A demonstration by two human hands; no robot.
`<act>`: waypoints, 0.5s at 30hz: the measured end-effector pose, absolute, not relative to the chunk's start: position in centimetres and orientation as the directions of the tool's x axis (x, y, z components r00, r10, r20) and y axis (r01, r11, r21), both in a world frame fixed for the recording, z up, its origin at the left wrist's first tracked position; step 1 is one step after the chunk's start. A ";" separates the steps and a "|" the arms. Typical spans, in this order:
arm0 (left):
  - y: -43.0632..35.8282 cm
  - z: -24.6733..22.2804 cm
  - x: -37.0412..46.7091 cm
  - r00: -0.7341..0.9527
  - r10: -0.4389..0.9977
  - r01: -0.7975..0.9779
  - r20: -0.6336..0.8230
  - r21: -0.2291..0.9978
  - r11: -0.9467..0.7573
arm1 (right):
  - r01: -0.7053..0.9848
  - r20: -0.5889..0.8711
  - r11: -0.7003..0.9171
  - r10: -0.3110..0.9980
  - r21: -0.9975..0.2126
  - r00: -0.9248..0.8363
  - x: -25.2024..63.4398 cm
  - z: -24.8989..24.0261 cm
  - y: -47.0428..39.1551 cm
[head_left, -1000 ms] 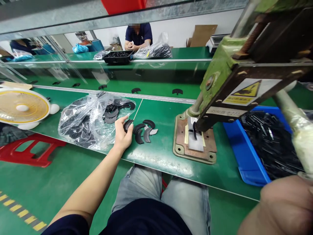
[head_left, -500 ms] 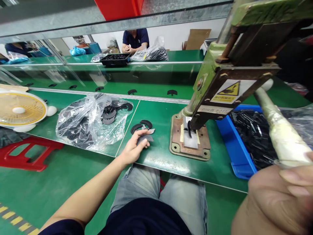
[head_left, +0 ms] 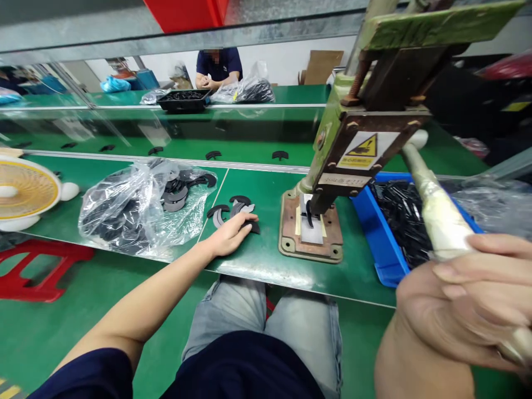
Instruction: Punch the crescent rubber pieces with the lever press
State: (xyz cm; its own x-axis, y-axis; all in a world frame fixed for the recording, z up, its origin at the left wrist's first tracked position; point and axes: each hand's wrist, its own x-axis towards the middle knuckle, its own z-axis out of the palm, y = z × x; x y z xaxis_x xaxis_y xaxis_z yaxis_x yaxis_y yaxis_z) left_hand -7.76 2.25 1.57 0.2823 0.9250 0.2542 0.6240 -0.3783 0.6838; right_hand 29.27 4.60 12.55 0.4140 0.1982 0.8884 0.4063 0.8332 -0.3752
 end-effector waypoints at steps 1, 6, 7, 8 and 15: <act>2.4 1.5 -7.7 0.294 0.919 0.629 0.261 0.671 -0.392 | 0.385 0.915 0.882 0.112 -0.271 0.388 29.1 12.8 4.7; 2.4 1.5 -7.3 0.351 0.901 0.660 0.254 0.616 -0.431 | 0.343 0.938 0.927 0.023 -0.149 0.346 28.7 13.2 4.4; 2.4 1.7 -7.2 0.352 0.905 0.669 0.239 0.612 -0.422 | 0.349 0.937 0.922 0.038 -0.166 0.347 28.6 13.3 4.3; 2.4 2.0 -7.2 0.349 0.911 0.678 0.222 0.611 -0.409 | 0.354 0.934 0.917 0.048 -0.181 0.354 28.5 13.3 4.2; 3.2 4.7 -6.3 0.319 0.943 0.721 0.090 0.622 -0.304 | 0.359 0.934 0.912 0.067 -0.200 0.351 28.1 13.5 3.8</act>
State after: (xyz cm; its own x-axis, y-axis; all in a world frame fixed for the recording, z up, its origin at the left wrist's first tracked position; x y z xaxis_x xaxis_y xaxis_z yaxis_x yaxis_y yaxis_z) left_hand -6.28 3.25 4.68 0.3195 0.9433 0.0897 0.7214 -0.3035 0.6224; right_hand 28.12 3.78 13.51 0.3507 0.0670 0.9341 0.3586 0.9118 -0.2000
